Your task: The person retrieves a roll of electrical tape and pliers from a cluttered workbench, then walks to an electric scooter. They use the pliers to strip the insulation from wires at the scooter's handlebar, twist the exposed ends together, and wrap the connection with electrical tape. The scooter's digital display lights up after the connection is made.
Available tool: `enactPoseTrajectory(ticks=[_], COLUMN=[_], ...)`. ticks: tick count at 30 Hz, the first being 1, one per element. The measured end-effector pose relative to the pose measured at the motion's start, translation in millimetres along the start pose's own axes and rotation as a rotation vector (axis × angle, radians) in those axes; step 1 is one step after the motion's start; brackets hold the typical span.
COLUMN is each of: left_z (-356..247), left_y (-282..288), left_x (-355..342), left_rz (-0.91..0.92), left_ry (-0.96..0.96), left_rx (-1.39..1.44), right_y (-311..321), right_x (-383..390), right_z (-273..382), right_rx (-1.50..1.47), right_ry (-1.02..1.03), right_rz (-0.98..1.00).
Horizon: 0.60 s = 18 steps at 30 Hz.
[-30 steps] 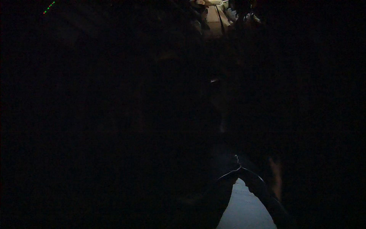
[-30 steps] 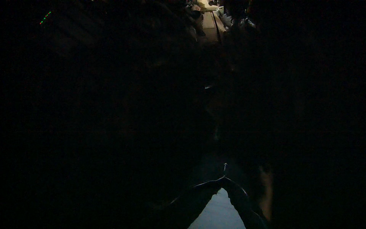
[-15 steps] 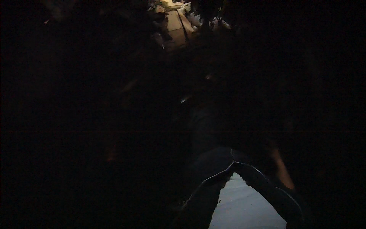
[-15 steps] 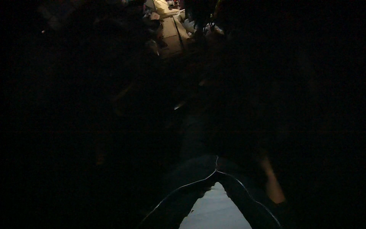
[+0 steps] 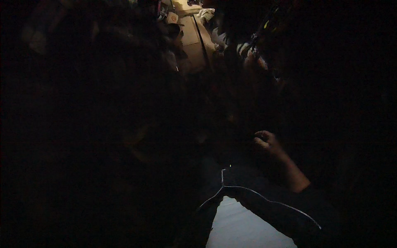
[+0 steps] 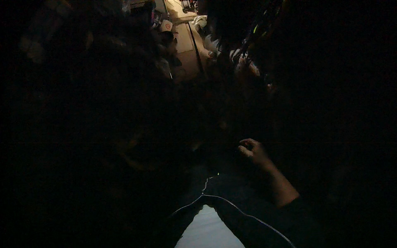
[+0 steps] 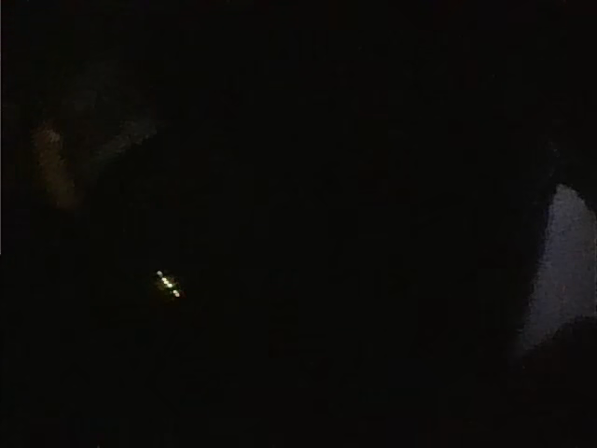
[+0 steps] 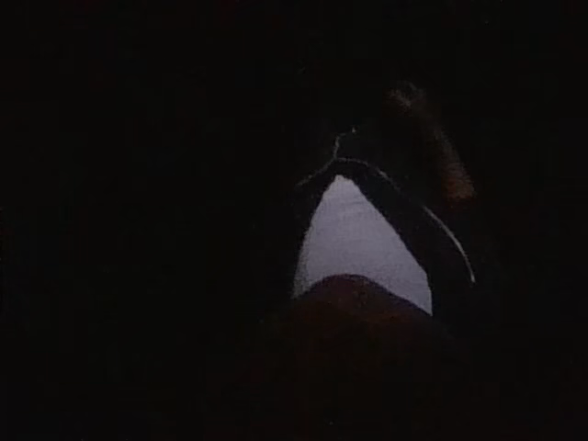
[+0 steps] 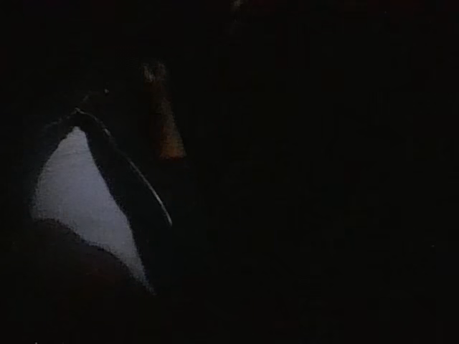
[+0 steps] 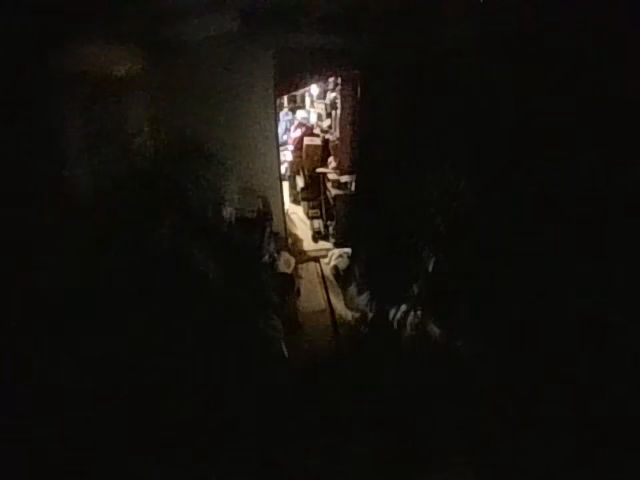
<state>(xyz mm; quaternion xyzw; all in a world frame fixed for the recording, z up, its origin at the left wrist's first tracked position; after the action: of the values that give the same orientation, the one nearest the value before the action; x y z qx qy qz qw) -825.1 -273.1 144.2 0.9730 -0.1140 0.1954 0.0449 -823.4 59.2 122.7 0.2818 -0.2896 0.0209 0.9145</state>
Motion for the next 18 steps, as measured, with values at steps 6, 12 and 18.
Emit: enactPoseTrajectory(ticks=[6,12,18], left_z=[-101,-166,-183], left_y=[58,134,149], left_x=[-26,-82,-336], left_rz=[0.095,0.228,-0.201], left_ry=[0.077,0.146,0.087], left_rx=[0.016,0.009,-0.035], right_y=[52,-25,-64], right_x=[-33,-114,-347], right_z=[178,303,421], right_rx=[-0.128,-0.551,-0.841], right_ry=[0.216,0.342,0.124], right_rz=[0.150,0.539,0.747])
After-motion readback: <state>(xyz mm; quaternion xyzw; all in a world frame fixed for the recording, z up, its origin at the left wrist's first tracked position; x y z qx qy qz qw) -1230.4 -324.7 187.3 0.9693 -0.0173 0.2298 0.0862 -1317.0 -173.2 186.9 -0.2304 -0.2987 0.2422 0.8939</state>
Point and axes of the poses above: each hand's wrist, its own x-axis away from the middle knuckle, its own y-axis out of the back of the hand, z = x × y, the point moved 1 cm from there along -x, towards the middle knuckle, and after that the axes turned 7 degrees about -z, right-handed, at the moved point
